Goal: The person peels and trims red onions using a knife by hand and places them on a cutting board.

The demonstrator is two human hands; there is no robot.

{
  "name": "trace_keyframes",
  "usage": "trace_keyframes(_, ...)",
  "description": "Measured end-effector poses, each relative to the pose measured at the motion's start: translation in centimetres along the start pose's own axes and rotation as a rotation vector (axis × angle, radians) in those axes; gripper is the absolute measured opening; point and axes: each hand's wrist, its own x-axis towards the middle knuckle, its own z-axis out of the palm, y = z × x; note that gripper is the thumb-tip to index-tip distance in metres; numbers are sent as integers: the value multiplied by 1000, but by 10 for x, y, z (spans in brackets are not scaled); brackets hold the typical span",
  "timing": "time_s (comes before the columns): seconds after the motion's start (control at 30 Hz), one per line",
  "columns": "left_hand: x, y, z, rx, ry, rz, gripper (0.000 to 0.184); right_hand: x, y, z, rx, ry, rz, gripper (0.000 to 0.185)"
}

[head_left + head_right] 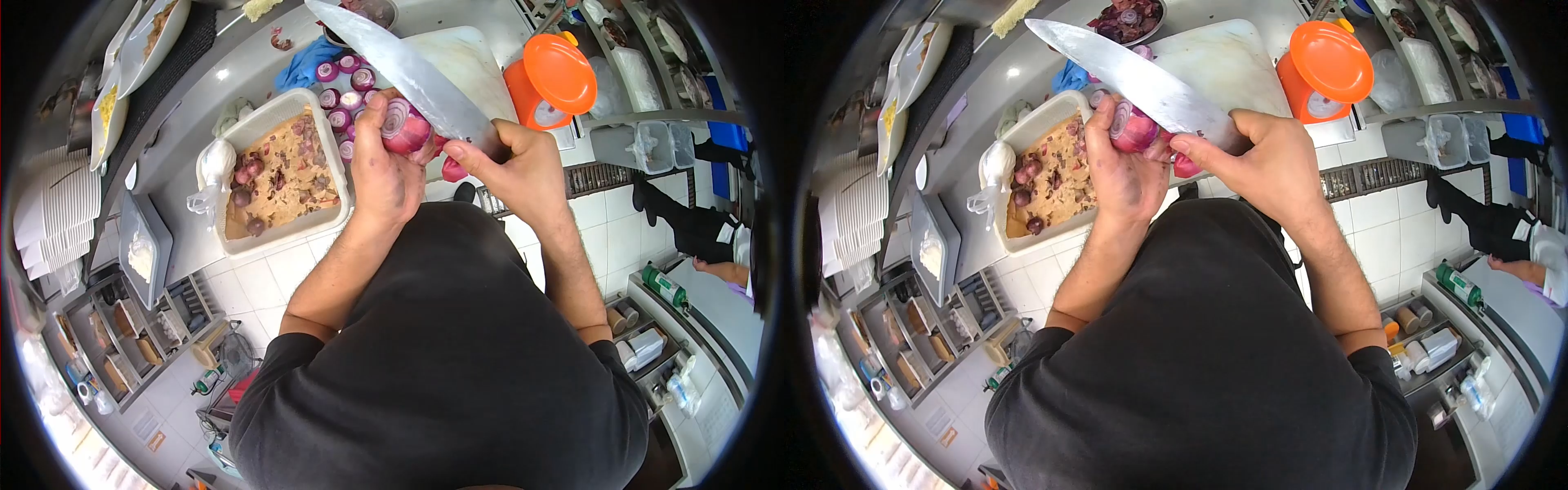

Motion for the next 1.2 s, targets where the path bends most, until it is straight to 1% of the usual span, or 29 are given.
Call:
trace_keyframes(0.07,1,0,1,4,25,-5,36,2,1,1,-39,3,-5,66)
trace_keyframes(0.17,2,2,5,0,59,-8,36,1,-1,3,5,13,-4,67)
trace_keyframes(0.27,3,1,4,-14,80,0,36,0,-4,2,-79,28,-35,68)
trace_keyframes(0.37,6,0,-3,-31,84,-4,36,-2,-1,9,-56,77,-155,69)
trace_keyframes(0.43,8,2,-2,-13,103,-20,36,-1,0,7,-107,67,-118,71)
trace_keyframes(0.53,12,2,-11,-10,-86,-10,35,3,-3,4,-132,80,-67,73)
trace_keyframes(0.63,10,3,-8,-11,-39,-23,33,4,-1,5,-146,81,-78,73)
trace_keyframes(0.73,10,4,-1,-19,103,-38,32,3,2,8,-113,76,-109,73)
trace_keyframes(0.83,9,6,2,-44,136,-69,32,5,2,9,-81,75,-83,73)
trace_keyframes(0.93,12,3,-8,-25,-38,-6,32,5,2,7,-150,65,-67,73)
trace_keyframes(1.03,9,2,1,55,217,13,30,2,-1,9,-175,78,-116,73)
trace_keyframes(1.07,10,2,0,74,231,7,30,1,-2,9,-169,87,-140,73)
trace_keyframes(1.2,9,1,3,100,272,-29,30,6,-4,5,-286,121,-126,73)
